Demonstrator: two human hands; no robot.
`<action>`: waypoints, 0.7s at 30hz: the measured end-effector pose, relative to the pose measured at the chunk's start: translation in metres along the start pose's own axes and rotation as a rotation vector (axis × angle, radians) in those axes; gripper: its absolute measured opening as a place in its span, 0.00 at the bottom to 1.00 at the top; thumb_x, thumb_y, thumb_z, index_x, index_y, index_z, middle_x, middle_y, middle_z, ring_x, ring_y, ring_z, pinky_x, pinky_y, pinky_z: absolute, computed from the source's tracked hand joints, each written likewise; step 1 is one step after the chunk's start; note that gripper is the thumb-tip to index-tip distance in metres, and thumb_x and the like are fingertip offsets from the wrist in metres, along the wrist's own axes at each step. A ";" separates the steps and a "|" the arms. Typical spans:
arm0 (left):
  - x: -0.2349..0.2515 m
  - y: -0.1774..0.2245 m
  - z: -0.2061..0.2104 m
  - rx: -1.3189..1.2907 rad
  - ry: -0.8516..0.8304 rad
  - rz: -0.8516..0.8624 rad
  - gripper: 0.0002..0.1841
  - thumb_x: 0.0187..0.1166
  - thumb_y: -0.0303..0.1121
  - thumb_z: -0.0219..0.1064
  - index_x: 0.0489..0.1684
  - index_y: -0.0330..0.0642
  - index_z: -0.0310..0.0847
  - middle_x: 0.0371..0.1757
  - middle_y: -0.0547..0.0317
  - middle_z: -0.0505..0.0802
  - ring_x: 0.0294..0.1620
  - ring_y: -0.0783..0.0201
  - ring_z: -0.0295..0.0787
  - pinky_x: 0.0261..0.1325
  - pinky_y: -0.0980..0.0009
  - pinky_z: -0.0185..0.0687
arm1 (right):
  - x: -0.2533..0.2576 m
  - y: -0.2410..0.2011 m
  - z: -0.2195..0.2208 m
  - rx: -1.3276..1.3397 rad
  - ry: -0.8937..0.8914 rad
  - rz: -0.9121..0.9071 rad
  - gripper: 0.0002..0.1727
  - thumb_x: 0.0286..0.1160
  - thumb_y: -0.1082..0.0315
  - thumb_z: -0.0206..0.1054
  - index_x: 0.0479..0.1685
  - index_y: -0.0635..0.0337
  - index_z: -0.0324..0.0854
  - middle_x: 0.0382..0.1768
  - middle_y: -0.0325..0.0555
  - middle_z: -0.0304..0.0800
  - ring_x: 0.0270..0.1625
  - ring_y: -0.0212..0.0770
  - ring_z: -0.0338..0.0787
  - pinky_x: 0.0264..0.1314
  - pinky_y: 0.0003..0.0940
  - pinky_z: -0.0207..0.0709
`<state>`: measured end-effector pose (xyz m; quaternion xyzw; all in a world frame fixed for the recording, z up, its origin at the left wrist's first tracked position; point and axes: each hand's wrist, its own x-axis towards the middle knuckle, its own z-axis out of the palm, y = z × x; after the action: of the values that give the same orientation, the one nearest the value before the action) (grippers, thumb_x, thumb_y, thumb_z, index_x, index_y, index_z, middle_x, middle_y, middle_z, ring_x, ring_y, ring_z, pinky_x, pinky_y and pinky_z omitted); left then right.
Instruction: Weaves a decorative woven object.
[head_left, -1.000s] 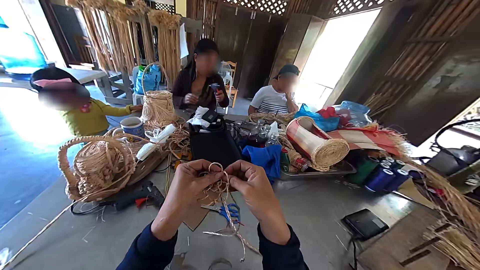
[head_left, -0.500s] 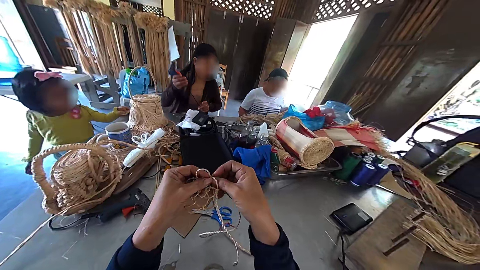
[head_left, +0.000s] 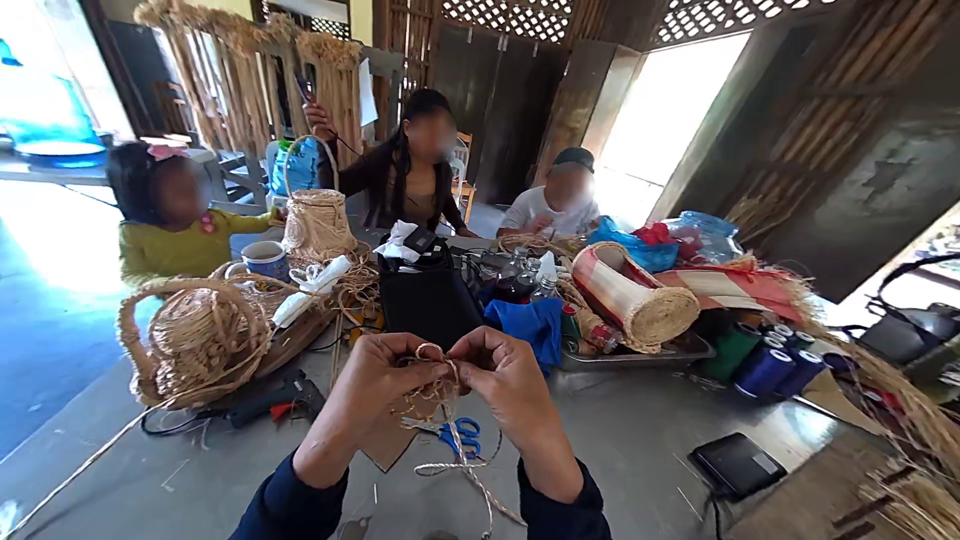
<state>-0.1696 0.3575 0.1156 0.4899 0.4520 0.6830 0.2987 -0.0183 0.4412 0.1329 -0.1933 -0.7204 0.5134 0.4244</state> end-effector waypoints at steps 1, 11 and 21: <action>0.000 0.001 0.000 0.007 -0.005 -0.009 0.07 0.65 0.18 0.74 0.31 0.41 0.91 0.29 0.67 0.94 0.29 0.77 0.89 0.36 0.81 0.87 | 0.000 0.000 0.000 -0.003 -0.002 -0.005 0.07 0.62 0.84 0.72 0.35 0.65 0.86 0.28 0.37 0.89 0.28 0.24 0.87 0.33 0.18 0.84; 0.002 -0.001 0.000 0.013 -0.017 -0.020 0.05 0.66 0.19 0.75 0.30 0.40 0.90 0.29 0.66 0.93 0.30 0.77 0.89 0.37 0.80 0.86 | 0.001 0.003 -0.005 0.025 -0.033 -0.039 0.08 0.62 0.85 0.70 0.36 0.64 0.86 0.29 0.36 0.90 0.32 0.23 0.88 0.38 0.17 0.84; 0.003 -0.003 0.002 0.049 0.050 0.040 0.04 0.67 0.20 0.75 0.31 0.40 0.90 0.29 0.66 0.93 0.30 0.77 0.89 0.37 0.81 0.86 | 0.000 -0.001 -0.008 0.005 -0.168 0.062 0.08 0.72 0.75 0.71 0.47 0.63 0.85 0.30 0.35 0.90 0.29 0.24 0.88 0.33 0.18 0.84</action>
<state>-0.1688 0.3619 0.1143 0.4887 0.4659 0.6897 0.2617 -0.0118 0.4456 0.1348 -0.1706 -0.7460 0.5423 0.3469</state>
